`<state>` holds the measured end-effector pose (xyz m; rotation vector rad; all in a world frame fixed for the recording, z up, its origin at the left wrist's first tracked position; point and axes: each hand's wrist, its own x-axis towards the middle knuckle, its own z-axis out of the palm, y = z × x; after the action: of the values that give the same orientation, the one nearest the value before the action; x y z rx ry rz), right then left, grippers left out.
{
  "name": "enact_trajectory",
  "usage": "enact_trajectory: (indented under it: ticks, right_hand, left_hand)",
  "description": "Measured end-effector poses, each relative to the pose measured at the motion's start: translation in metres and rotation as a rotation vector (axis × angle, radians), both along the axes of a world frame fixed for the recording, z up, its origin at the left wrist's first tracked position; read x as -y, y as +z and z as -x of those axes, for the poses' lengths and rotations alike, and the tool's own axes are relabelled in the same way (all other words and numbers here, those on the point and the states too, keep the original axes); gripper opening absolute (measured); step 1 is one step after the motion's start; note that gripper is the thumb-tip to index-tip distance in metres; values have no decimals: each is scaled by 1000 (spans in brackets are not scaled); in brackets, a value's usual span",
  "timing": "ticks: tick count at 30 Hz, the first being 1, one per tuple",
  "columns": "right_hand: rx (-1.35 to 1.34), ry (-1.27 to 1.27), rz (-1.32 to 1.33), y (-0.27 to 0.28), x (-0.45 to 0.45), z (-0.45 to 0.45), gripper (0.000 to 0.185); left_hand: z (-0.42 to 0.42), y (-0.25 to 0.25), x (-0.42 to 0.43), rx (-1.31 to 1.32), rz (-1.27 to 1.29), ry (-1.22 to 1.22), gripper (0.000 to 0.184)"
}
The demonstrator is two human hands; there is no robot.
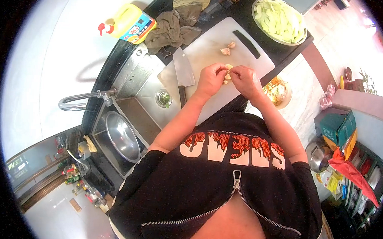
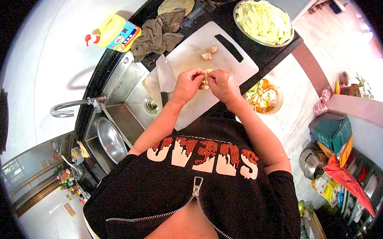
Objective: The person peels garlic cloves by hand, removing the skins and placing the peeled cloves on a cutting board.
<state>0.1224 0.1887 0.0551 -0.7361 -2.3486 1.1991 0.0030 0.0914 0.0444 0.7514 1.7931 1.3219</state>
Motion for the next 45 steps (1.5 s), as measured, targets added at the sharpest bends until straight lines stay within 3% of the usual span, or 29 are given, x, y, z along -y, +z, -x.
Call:
enact_trajectory:
  ticks: [3,6,9,15,18,21,24,30,36,45]
  right_hand:
    - [-74,-29,53,-3,2,1,14]
    - [82,-65,302,-2,1,2,14]
    - [33,-91,442,1,2,3,14]
    - [47,-110,312,4,5,5,15]
    - [-3,-185,380,10,9,9,14]
    - [17,-228,412,-3,9,12,14]
    - [31,-260,273,-6,7,11,14]
    - [29,-266,-6,-15,9,12,10]
    - [-64,-155,-87,-8,10,12,7]
    - [-73,-63,197,-16,5,9,10]
  left_hand:
    - [-1,2,0,-400,-112,-31,10]
    - [-3,7,-2,-516,-192,-31,10]
    - [-3,12,-3,-550,-221,-55,9]
    - [-3,6,-1,-275,-192,-23,9]
    - [-9,11,-2,133,-122,98,9]
    - [-11,5,-6,305,-147,229,9]
    - [-7,-12,-4,-145,-126,306,10]
    - [-11,0,0,-337,-226,209,12]
    - [-15,13,-4,92,-10,230,13]
    - [1,12,1,154,-54,42,19]
